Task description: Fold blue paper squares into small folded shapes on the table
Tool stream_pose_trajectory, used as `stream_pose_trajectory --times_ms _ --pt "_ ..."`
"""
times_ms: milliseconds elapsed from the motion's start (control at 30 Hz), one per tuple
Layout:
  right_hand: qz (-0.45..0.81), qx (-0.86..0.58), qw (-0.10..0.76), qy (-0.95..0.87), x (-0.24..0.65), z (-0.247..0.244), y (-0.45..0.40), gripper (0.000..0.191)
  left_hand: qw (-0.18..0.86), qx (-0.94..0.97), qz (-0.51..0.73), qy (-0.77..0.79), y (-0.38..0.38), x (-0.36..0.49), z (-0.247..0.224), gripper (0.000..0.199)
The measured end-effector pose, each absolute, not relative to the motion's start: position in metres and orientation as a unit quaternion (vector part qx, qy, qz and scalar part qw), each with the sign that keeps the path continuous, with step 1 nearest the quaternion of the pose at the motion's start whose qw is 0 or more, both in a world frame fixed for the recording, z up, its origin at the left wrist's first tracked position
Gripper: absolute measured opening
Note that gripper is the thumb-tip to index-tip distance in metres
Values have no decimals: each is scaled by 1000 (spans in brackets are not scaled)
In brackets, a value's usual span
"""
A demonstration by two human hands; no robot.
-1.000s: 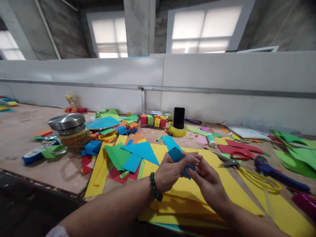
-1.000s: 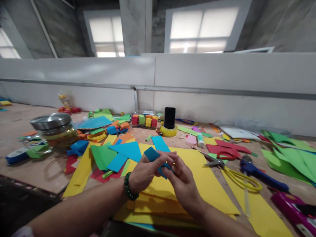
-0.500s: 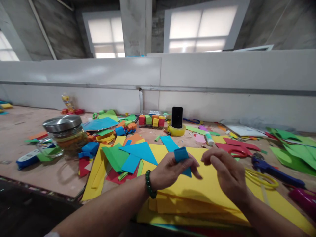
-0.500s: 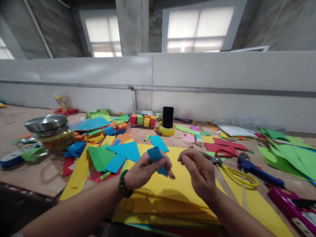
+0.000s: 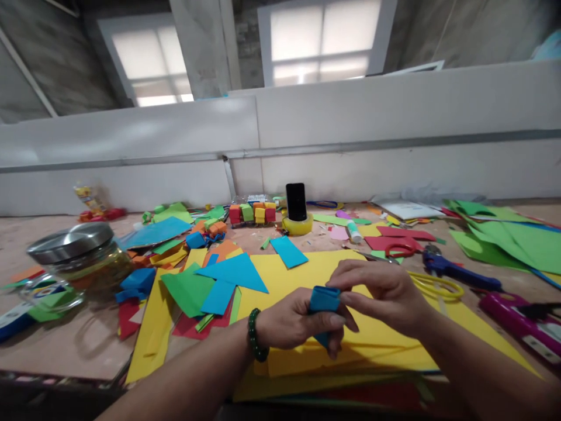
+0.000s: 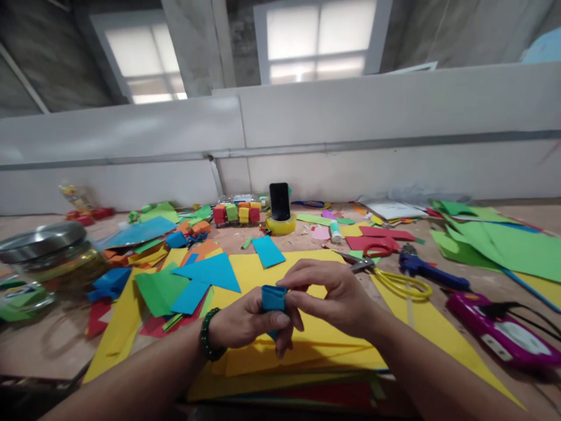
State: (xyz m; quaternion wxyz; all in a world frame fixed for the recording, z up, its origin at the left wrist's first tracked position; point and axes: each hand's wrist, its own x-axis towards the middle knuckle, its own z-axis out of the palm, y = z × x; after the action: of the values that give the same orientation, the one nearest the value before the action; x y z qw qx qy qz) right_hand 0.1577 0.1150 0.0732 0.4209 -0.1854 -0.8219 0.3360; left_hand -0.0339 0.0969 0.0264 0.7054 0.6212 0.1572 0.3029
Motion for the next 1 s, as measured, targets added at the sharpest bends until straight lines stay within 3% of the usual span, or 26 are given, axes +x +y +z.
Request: stream_pose_trajectory --times_ms 167,433,1000 --pt "331 -223 420 -815 154 74 111 9 708 614 301 176 94 -33 28 55" --pt "304 -288 390 -820 150 80 105 19 694 617 303 212 94 -30 27 56" --pt "282 -273 394 -831 146 74 103 17 656 653 308 219 95 -29 21 56"
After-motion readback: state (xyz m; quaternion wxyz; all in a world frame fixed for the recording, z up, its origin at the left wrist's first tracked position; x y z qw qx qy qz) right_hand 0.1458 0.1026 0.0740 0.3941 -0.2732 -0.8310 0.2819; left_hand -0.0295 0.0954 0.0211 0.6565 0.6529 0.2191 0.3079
